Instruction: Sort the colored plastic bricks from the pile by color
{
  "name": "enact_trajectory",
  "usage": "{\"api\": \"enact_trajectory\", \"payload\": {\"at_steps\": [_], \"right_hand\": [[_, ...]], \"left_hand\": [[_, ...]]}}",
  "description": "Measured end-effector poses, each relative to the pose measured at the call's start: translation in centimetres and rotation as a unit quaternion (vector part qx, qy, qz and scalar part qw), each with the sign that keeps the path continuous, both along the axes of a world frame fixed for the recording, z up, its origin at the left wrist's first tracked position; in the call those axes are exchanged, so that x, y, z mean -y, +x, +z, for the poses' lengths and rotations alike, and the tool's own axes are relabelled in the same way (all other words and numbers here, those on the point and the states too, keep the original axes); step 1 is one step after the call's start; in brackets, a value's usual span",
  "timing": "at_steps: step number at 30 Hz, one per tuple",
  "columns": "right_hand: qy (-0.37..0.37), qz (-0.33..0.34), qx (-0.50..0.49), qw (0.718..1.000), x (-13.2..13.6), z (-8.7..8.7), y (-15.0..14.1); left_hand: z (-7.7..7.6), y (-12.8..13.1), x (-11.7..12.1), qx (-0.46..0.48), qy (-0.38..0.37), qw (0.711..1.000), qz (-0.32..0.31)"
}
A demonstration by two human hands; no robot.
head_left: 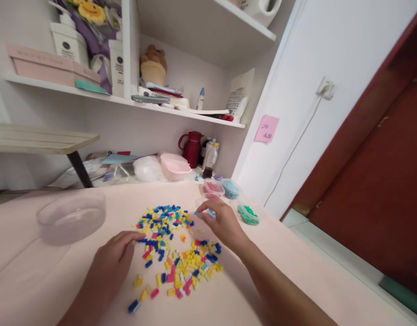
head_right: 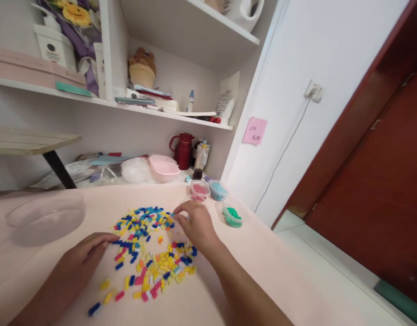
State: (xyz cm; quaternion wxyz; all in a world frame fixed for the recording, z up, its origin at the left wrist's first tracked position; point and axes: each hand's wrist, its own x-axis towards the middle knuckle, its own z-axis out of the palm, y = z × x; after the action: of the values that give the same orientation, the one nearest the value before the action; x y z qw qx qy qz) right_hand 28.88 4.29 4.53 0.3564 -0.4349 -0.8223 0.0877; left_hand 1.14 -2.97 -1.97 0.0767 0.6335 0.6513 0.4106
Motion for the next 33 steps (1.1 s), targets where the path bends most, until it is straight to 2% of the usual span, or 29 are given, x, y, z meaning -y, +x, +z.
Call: {"api": "enact_trajectory", "payload": {"at_steps": [3,6,9,11,14,17,19,25,29,33], "right_hand": [[0.038,-0.096,0.000,0.995,-1.3,0.9,2.5],[0.039,-0.179,0.052,0.982,-2.1,0.8,4.2],[0.045,-0.196,0.078,0.976,-2.1,0.3,4.1],[0.057,-0.148,0.040,0.986,-1.6,0.0,3.0],[0.034,0.001,-0.033,0.999,0.1,-0.5,0.4],[-0.014,0.139,-0.035,0.990,2.0,-1.4,-2.2],[-0.011,0.195,-0.009,0.981,2.9,-2.3,-3.5],[0.040,0.207,0.093,0.973,2.9,-4.6,-4.9],[0.031,0.202,0.124,0.971,2.6,-4.9,-4.9],[-0.006,0.183,0.095,0.979,2.1,-4.8,-4.4]], "left_hand": [[-0.4,-0.3,-0.2,0.009,0.007,1.000,0.001],[-0.6,-0.3,-0.4,0.018,0.006,1.000,-0.002],[-0.3,-0.1,-0.2,0.023,0.002,1.000,0.003],[0.1,0.1,0.0,0.024,0.001,1.000,0.005],[0.5,0.3,0.4,0.020,-0.003,1.000,-0.008],[0.5,0.4,0.6,0.022,-0.006,1.000,-0.003],[0.5,0.5,0.6,0.027,-0.010,1.000,0.001],[0.3,0.5,0.5,0.035,-0.011,0.999,-0.004],[0.3,0.5,0.7,0.037,-0.016,0.999,-0.001],[0.4,0.4,0.6,0.034,-0.025,0.999,0.005]]}}
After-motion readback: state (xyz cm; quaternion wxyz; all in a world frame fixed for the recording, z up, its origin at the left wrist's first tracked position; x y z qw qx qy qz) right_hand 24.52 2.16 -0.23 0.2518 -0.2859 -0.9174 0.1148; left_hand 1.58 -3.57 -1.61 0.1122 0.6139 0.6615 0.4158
